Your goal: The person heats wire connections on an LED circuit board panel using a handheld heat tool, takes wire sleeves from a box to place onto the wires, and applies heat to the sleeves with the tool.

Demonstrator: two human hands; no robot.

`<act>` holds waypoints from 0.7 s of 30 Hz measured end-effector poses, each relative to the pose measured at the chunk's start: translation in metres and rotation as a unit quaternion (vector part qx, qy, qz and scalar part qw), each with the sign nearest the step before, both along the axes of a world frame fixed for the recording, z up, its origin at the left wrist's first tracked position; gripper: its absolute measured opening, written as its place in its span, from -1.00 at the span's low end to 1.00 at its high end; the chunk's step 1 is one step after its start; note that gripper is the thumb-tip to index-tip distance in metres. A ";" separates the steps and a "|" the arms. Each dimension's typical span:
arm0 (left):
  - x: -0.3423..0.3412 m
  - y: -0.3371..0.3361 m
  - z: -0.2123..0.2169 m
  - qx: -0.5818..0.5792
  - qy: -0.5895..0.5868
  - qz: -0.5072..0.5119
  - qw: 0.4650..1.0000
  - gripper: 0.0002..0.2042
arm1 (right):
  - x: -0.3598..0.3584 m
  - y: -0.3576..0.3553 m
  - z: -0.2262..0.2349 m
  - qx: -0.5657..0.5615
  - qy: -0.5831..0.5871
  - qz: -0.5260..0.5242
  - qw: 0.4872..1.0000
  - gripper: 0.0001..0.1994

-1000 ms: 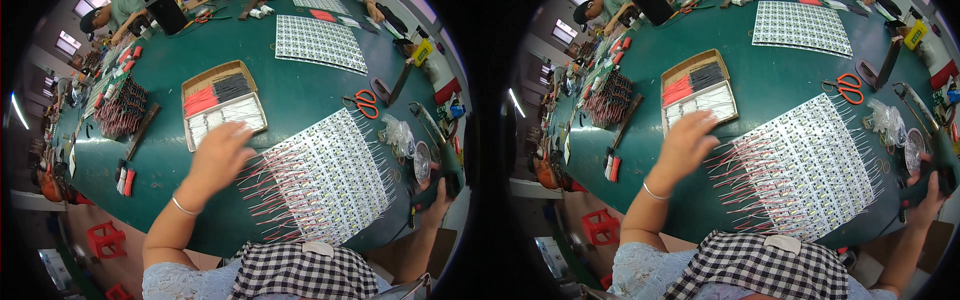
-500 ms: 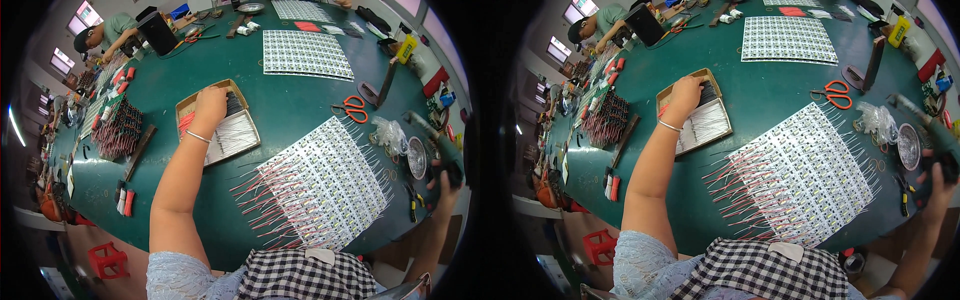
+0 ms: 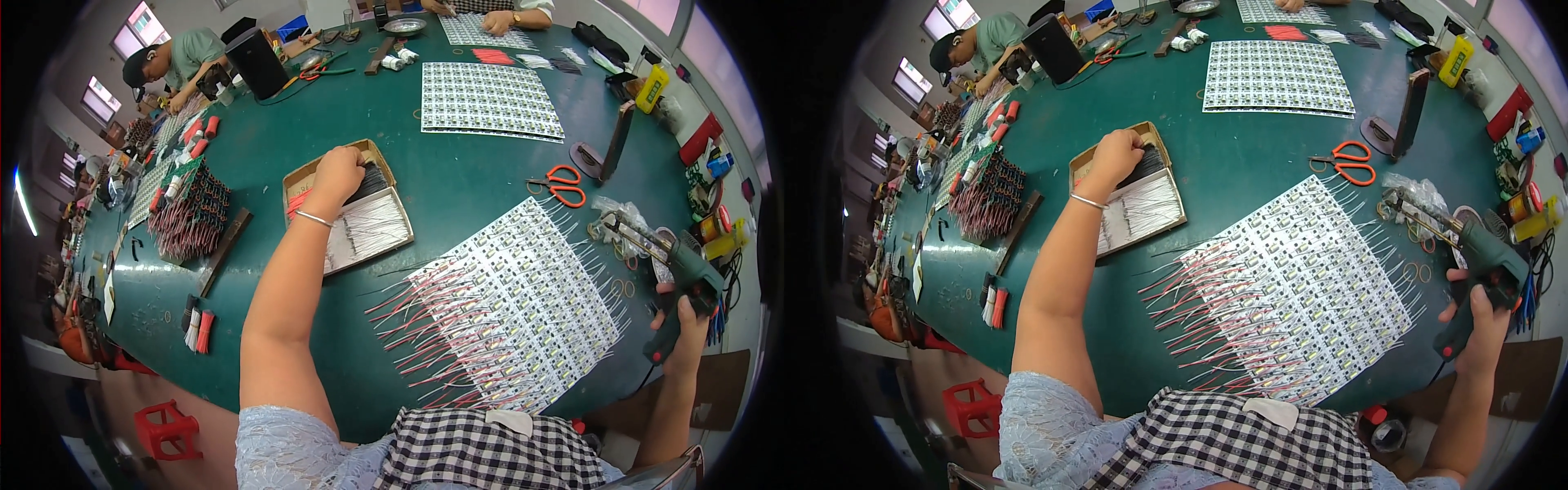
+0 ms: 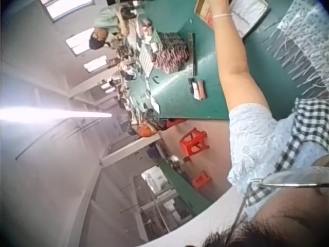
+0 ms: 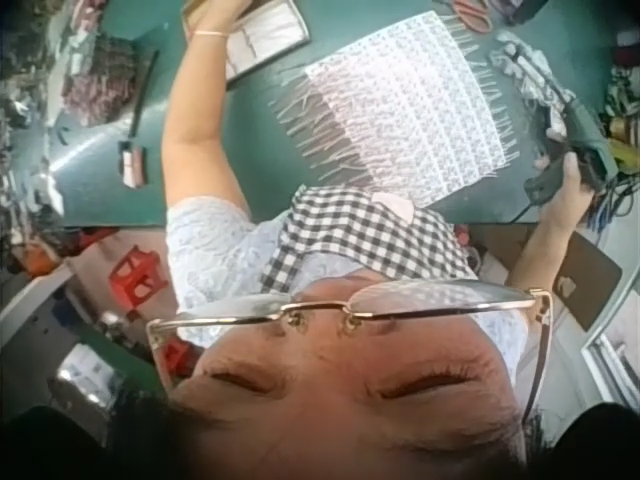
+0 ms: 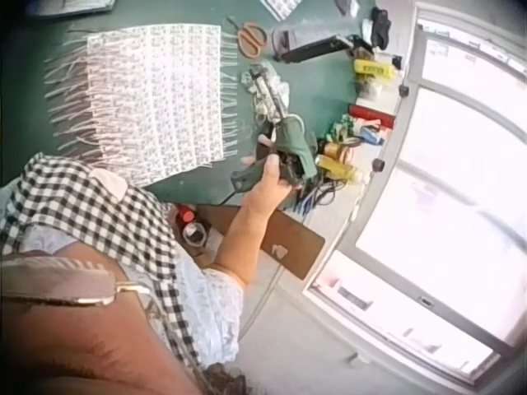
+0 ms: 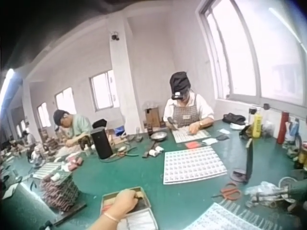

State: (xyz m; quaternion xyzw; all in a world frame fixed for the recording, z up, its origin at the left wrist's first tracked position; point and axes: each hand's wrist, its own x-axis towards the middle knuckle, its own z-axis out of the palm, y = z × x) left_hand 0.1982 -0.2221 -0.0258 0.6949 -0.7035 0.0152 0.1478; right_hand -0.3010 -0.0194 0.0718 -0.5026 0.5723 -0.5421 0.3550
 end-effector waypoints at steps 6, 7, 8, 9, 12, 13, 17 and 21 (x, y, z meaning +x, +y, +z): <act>-0.001 0.002 0.010 0.030 0.023 0.004 0.999 -0.87 | 0.022 -0.005 -0.016 0.018 -0.122 -0.025 0.992 -0.62; -0.003 0.003 0.013 0.032 0.003 0.012 0.999 -0.86 | 0.024 -0.007 -0.018 0.005 -0.132 -0.017 0.991 -0.63; -0.005 0.004 0.015 0.033 -0.017 0.019 0.999 -0.85 | 0.026 -0.008 -0.020 0.007 -0.132 -0.017 0.991 -0.63; -0.007 0.005 0.019 0.034 -0.017 0.018 0.999 -0.85 | 0.027 -0.009 -0.022 0.006 -0.136 -0.013 0.991 -0.63; -0.015 0.007 0.025 0.046 -0.055 0.037 0.997 -0.84 | 0.028 -0.010 -0.025 0.019 -0.150 -0.002 0.988 -0.63; -0.015 0.005 0.026 0.052 -0.065 0.042 0.996 -0.84 | 0.028 -0.010 -0.026 0.030 -0.161 0.005 0.986 -0.63; -0.016 0.003 0.028 0.062 -0.098 0.051 0.992 -0.85 | 0.034 -0.009 -0.027 0.034 -0.149 0.004 0.988 -0.62; -0.019 0.004 0.030 0.056 -0.092 0.053 0.993 -0.86 | 0.033 -0.006 -0.034 0.051 -0.176 -0.002 0.983 -0.61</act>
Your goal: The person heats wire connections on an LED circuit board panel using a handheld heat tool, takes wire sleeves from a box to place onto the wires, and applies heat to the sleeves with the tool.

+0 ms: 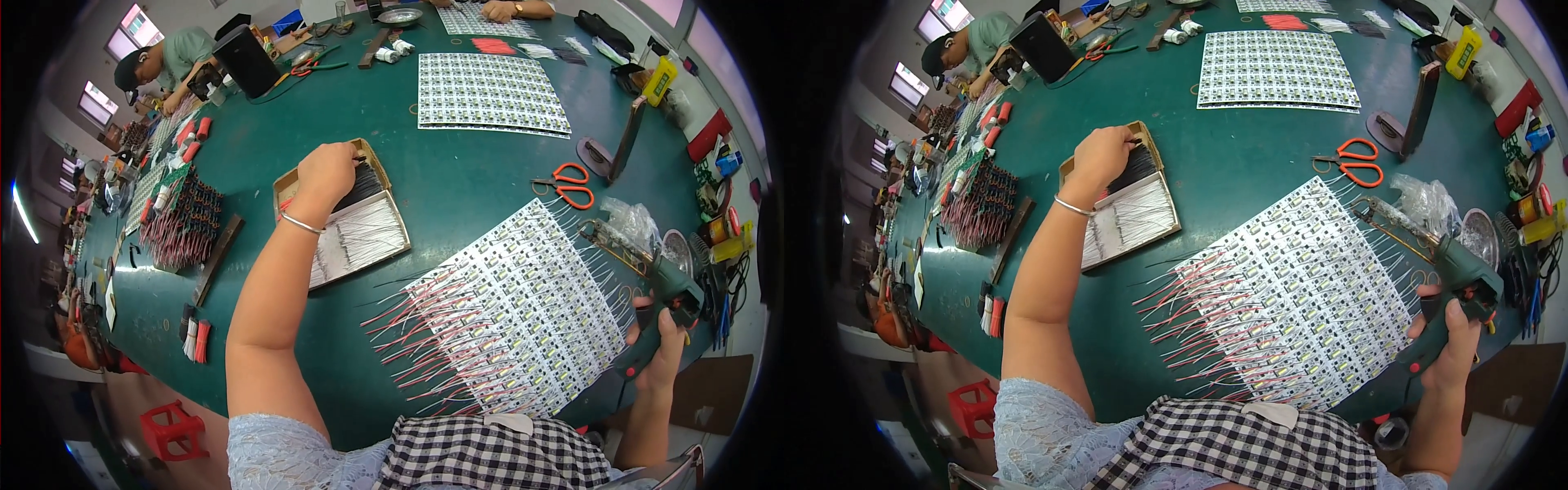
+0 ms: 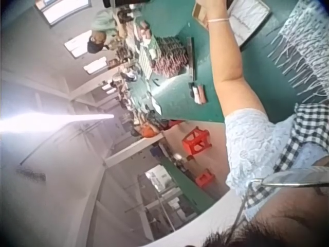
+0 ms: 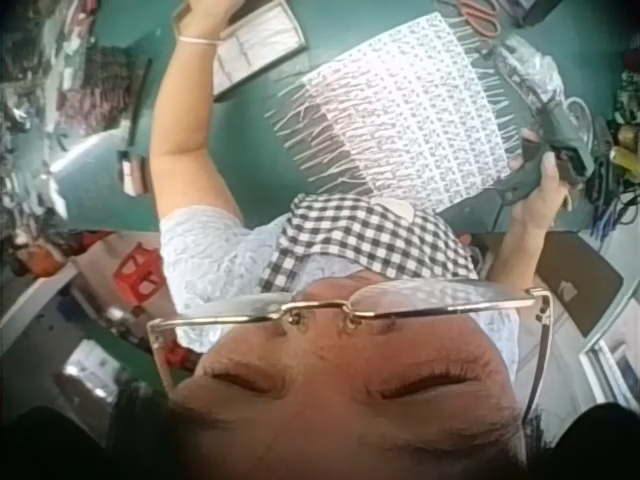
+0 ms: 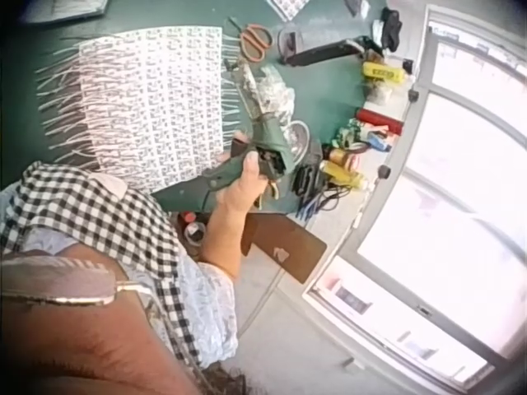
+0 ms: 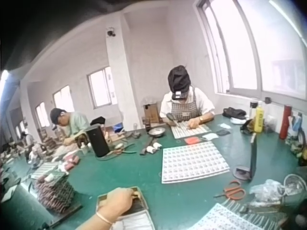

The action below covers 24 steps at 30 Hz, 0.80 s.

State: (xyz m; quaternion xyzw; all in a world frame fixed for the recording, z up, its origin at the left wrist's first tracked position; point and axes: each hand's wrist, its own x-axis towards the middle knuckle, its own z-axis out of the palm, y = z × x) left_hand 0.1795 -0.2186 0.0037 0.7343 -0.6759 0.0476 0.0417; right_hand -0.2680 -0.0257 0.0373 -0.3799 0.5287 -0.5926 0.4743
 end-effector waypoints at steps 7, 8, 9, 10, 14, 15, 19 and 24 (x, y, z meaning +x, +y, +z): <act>-0.003 0.000 0.001 -0.024 0.016 -0.014 0.999 -0.87 | 0.003 -0.003 -0.009 0.010 -0.030 -0.013 0.999 -0.62; -0.002 -0.002 0.000 -0.029 0.012 -0.016 0.999 -0.87 | 0.003 -0.004 -0.009 0.012 -0.031 -0.013 0.999 -0.62; 0.000 -0.004 -0.002 -0.027 0.012 -0.016 0.999 -0.87 | 0.002 -0.004 -0.010 0.014 -0.032 -0.014 0.999 -0.62; 0.002 -0.005 -0.002 -0.040 0.012 -0.046 0.998 -0.87 | 0.002 -0.003 -0.010 0.016 -0.033 -0.015 0.999 -0.62; 0.008 -0.004 0.007 -0.120 -0.003 -0.117 0.986 -0.87 | 0.006 -0.001 -0.009 0.015 -0.049 -0.025 0.998 -0.63; 0.005 -0.001 0.009 -0.116 -0.002 -0.121 0.986 -0.87 | 0.008 -0.001 -0.009 0.016 -0.064 -0.020 0.998 -0.63; -0.059 0.019 0.032 -0.066 0.568 -0.087 0.816 -0.84 | 0.013 -0.005 -0.016 0.028 -0.117 -0.019 0.993 -0.63; -0.097 0.042 0.005 0.085 0.650 -0.086 0.750 -0.86 | 0.014 0.002 -0.015 -0.006 -0.169 0.002 0.986 -0.60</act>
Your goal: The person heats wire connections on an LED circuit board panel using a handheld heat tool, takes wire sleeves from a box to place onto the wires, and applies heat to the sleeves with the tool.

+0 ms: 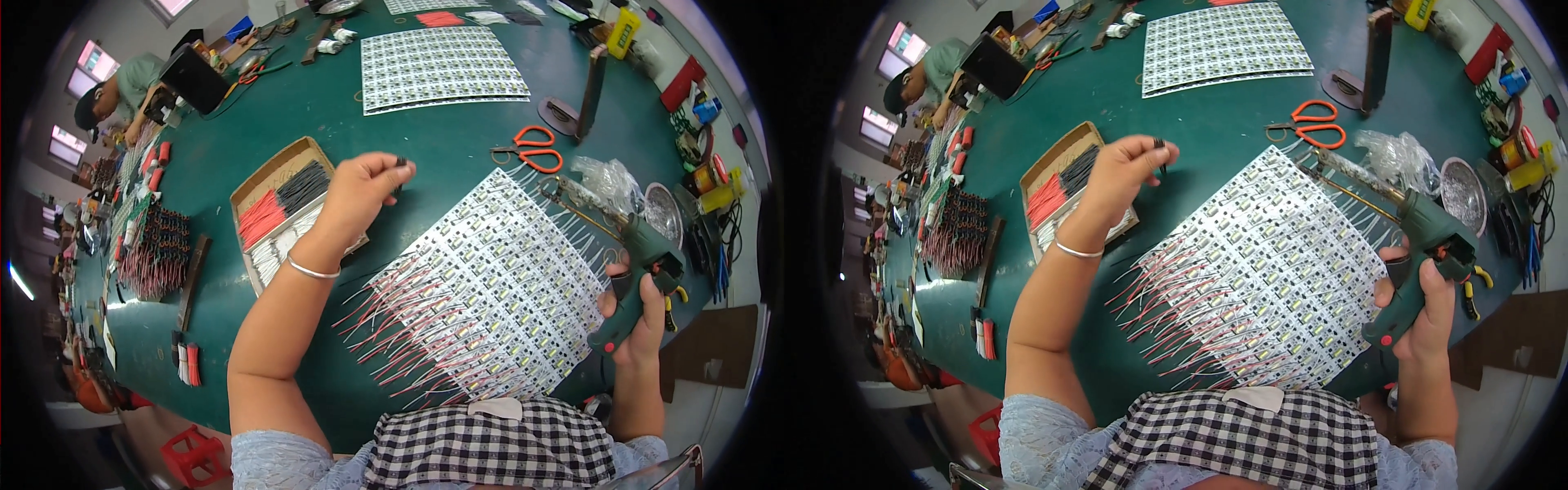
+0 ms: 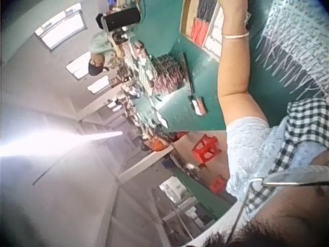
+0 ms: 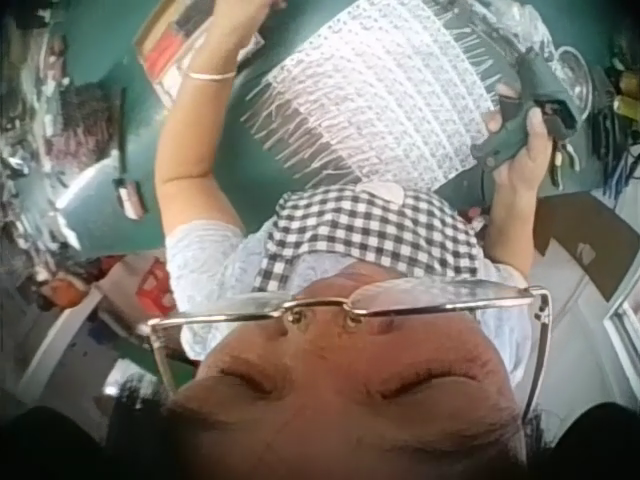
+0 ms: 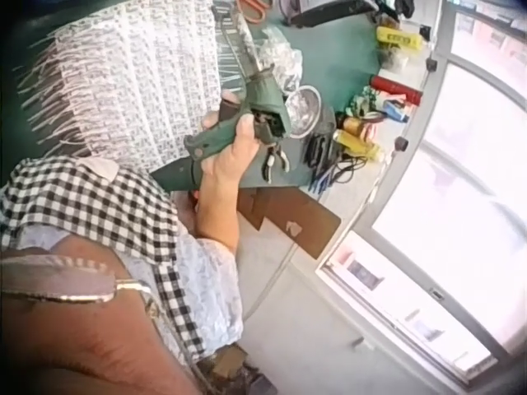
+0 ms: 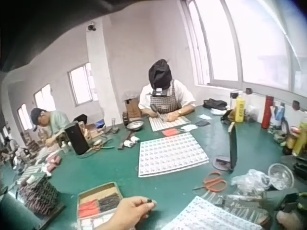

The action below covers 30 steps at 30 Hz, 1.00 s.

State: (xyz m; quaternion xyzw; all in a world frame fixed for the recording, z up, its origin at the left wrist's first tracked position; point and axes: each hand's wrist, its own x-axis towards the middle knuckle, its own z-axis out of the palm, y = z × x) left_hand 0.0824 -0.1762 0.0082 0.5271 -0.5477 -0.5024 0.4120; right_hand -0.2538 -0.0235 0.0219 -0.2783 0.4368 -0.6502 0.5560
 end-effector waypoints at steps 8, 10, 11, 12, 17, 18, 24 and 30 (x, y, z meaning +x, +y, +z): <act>-0.060 0.088 0.028 0.107 -0.114 -0.332 0.930 -0.83 | 0.026 -0.014 0.013 -0.057 0.107 0.127 0.985 -0.64; -0.076 0.099 0.029 0.146 -0.083 -0.393 0.904 -0.84 | 0.045 -0.020 0.009 -0.136 0.306 0.157 0.929 -0.68; -0.082 0.102 0.029 0.164 -0.073 -0.411 0.894 -0.84 | 0.057 -0.030 0.011 -0.202 0.410 0.119 0.881 -0.64; -0.086 0.104 0.029 0.182 -0.065 -0.423 0.886 -0.84 | 0.066 -0.032 0.008 -0.181 0.440 0.125 0.870 -0.52; -0.088 0.102 0.009 0.150 -0.058 -0.396 0.904 -0.84 | 0.079 -0.042 -0.002 -0.231 0.503 0.106 0.826 -0.42; -0.087 0.101 0.007 0.172 -0.070 -0.382 0.905 -0.85 | 0.077 -0.043 -0.002 -0.223 0.498 0.105 0.831 -0.43; -0.069 0.081 0.016 -0.184 -0.137 -0.198 0.953 -0.87 | 0.061 -0.053 0.015 -0.063 0.117 0.111 0.985 -0.68; -0.020 0.071 0.003 -0.157 -0.078 0.006 0.984 -0.88 | 0.026 -0.046 0.014 0.007 0.030 0.094 0.995 -0.60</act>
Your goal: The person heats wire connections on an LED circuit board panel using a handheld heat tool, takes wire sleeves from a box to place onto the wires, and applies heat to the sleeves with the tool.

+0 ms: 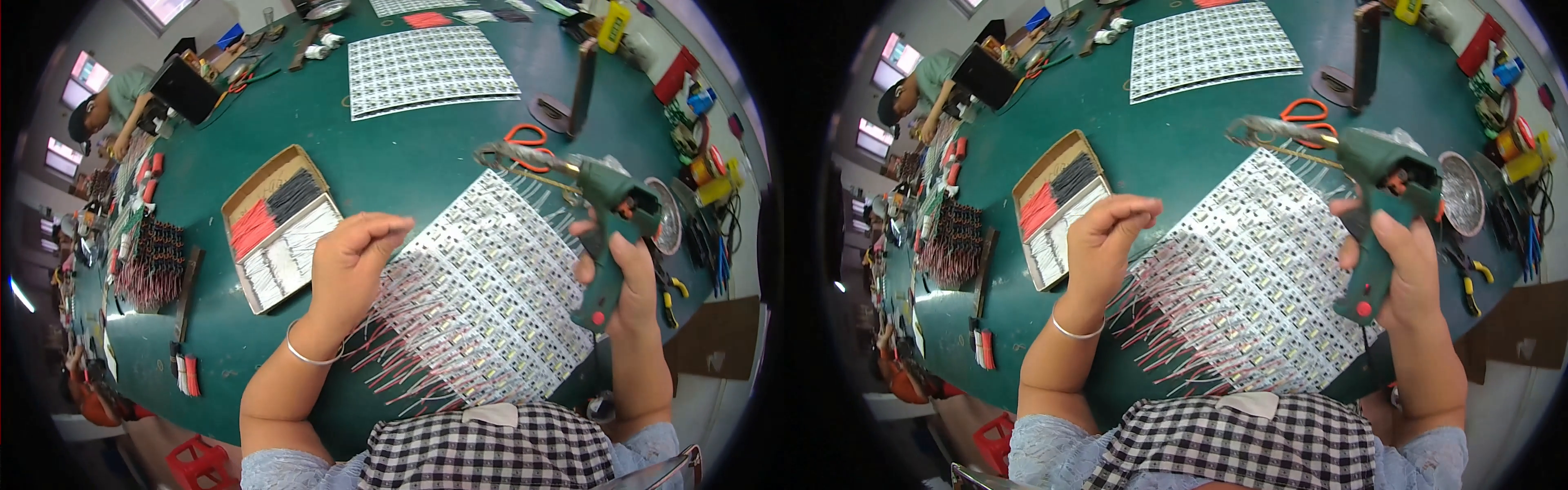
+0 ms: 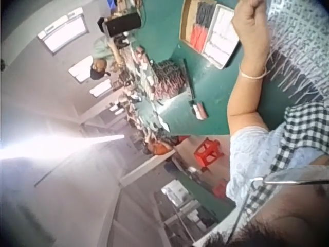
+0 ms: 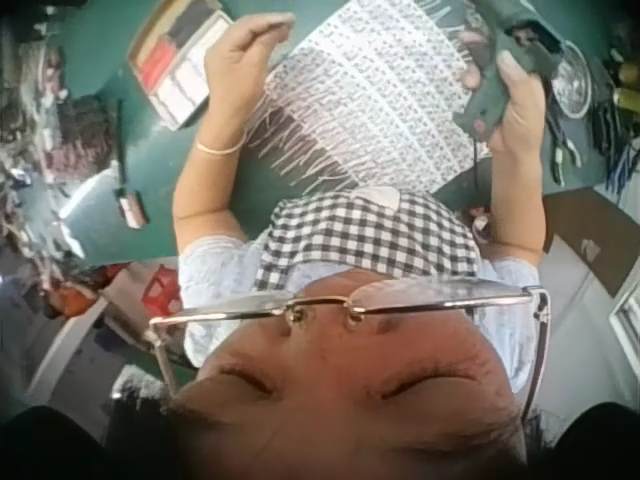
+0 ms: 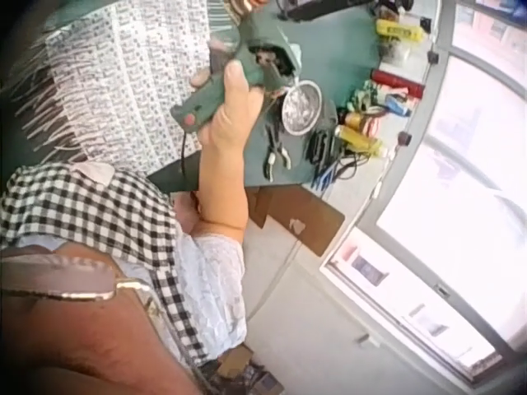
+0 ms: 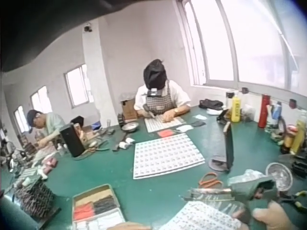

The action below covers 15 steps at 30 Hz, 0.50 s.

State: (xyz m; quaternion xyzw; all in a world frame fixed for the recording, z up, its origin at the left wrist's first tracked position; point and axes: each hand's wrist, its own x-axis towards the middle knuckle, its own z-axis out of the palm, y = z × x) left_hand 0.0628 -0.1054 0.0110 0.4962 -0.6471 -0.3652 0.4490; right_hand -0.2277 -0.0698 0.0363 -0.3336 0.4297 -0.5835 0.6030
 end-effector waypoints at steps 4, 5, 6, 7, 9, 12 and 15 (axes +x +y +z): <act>0.018 0.006 -0.004 -0.079 -0.159 0.003 0.984 -0.87 | -0.001 0.005 -0.011 0.065 0.012 0.028 0.997 -0.58; 0.018 0.005 -0.002 -0.078 -0.160 0.004 0.984 -0.87 | 0.001 0.003 -0.011 0.066 0.011 0.029 0.997 -0.58; 0.016 0.003 -0.001 -0.095 -0.209 0.029 0.973 -0.87 | 0.003 0.001 -0.011 0.064 0.000 0.032 0.997 -0.56; 0.014 0.001 0.000 -0.112 -0.256 0.053 0.959 -0.86 | 0.006 -0.001 -0.009 0.062 -0.010 0.034 0.997 -0.55; 0.006 0.000 -0.003 -0.186 -0.343 0.073 0.918 -0.86 | 0.013 -0.004 -0.003 0.016 -0.011 0.041 0.999 -0.55; -0.003 -0.005 -0.012 -0.285 -0.436 0.087 0.849 -0.86 | 0.013 0.000 -0.002 -0.098 0.059 0.059 0.992 -0.57; -0.005 -0.006 -0.023 -0.304 -0.452 0.075 0.835 -0.85 | 0.002 0.015 -0.020 -0.119 0.299 0.117 0.939 -0.45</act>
